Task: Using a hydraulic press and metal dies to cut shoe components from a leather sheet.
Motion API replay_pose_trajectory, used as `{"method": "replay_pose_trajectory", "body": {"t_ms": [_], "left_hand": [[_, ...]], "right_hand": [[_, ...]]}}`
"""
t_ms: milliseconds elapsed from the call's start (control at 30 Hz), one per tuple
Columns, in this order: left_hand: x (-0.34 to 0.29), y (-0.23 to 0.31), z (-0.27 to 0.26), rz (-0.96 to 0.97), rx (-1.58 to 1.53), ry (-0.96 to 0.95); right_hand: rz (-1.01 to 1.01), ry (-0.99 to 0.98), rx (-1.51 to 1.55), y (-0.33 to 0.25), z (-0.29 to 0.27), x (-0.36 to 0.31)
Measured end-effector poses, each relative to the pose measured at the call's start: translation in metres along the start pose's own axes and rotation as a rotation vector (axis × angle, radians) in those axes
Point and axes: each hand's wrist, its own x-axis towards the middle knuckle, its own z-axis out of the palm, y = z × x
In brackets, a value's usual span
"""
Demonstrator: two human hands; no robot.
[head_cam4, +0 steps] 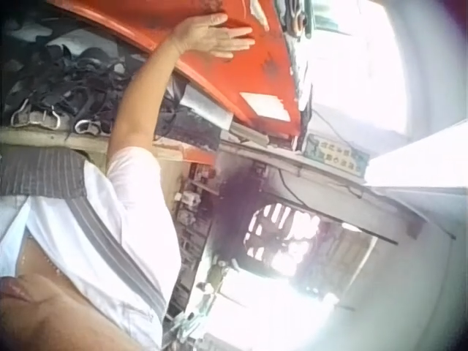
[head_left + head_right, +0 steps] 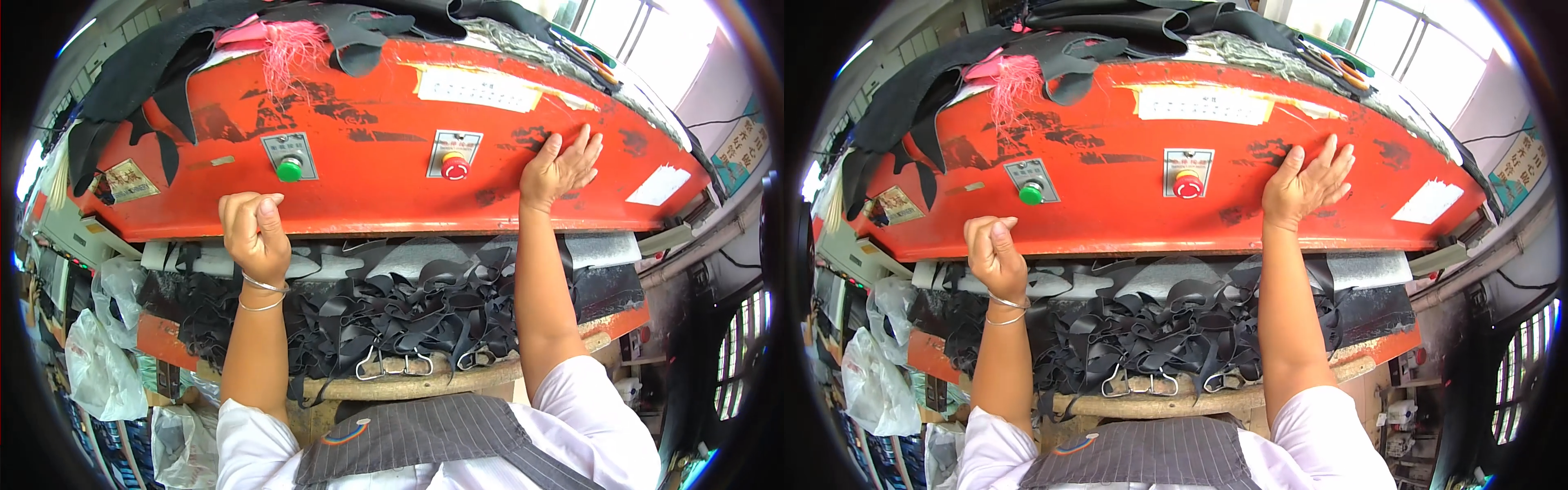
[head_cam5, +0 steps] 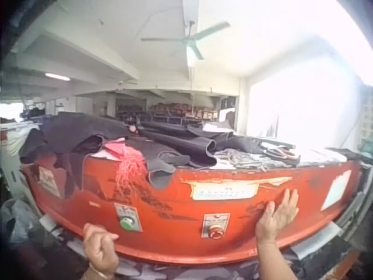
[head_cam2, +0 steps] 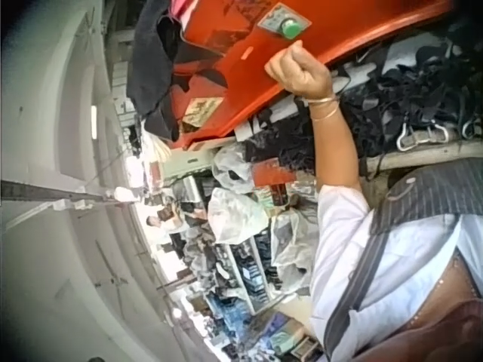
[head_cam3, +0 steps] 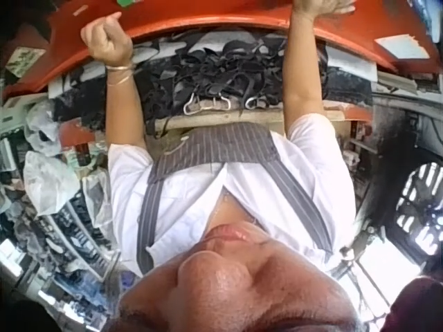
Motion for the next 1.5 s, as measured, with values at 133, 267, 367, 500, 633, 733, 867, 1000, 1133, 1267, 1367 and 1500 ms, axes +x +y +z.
{"method": "replay_pose_trajectory", "body": {"t_ms": [133, 267, 367, 500, 633, 733, 867, 1000, 1133, 1267, 1367, 1500], "left_hand": [[0.022, 0.006, -0.020, 0.236, 0.201, -0.257], [0.012, 0.038, -0.048, 0.012, 0.096, -0.425], [-0.030, 0.073, -0.080, -0.090, -0.008, -0.479], [-0.139, 0.103, -0.139, -0.229, 0.033, -0.961], [-0.200, 0.125, -0.165, -0.335, 0.006, -0.983], [-0.215, 0.135, -0.162, -0.312, 0.079, -0.887], [-0.218, 0.132, -0.153, -0.290, 0.168, -0.854], [-0.205, 0.118, -0.142, -0.267, 0.163, -0.849], [-0.163, 0.101, -0.136, -0.404, 0.061, -1.201], [-0.111, 0.055, -0.090, -0.707, -0.147, -1.009], [-0.092, -0.018, -0.014, -0.443, -0.189, -0.861], [-0.105, -0.094, 0.070, -0.389, -0.094, -0.871]], "right_hand": [[0.010, -0.019, 0.166, -0.006, -0.033, -0.014], [0.003, -0.123, 0.263, 0.007, -0.093, -0.021], [0.078, -0.367, 0.655, 0.023, -0.162, -0.047], [-0.322, -0.984, 0.553, 0.034, -0.270, -0.133], [-0.528, -1.344, 0.418, 0.004, -0.342, -0.179], [-0.578, -1.247, 0.248, 0.000, -0.344, -0.210], [-0.478, -1.323, 0.205, -0.010, -0.329, -0.210], [-0.481, -1.333, 0.174, -0.013, -0.316, -0.202], [-0.439, -1.630, 0.150, -0.022, -0.295, -0.167], [-0.180, -1.867, 0.211, -0.069, -0.216, -0.105], [-0.082, -1.545, 0.310, -0.108, -0.122, -0.113], [-0.072, -1.503, -0.132, -0.140, 0.009, -0.154]]}}
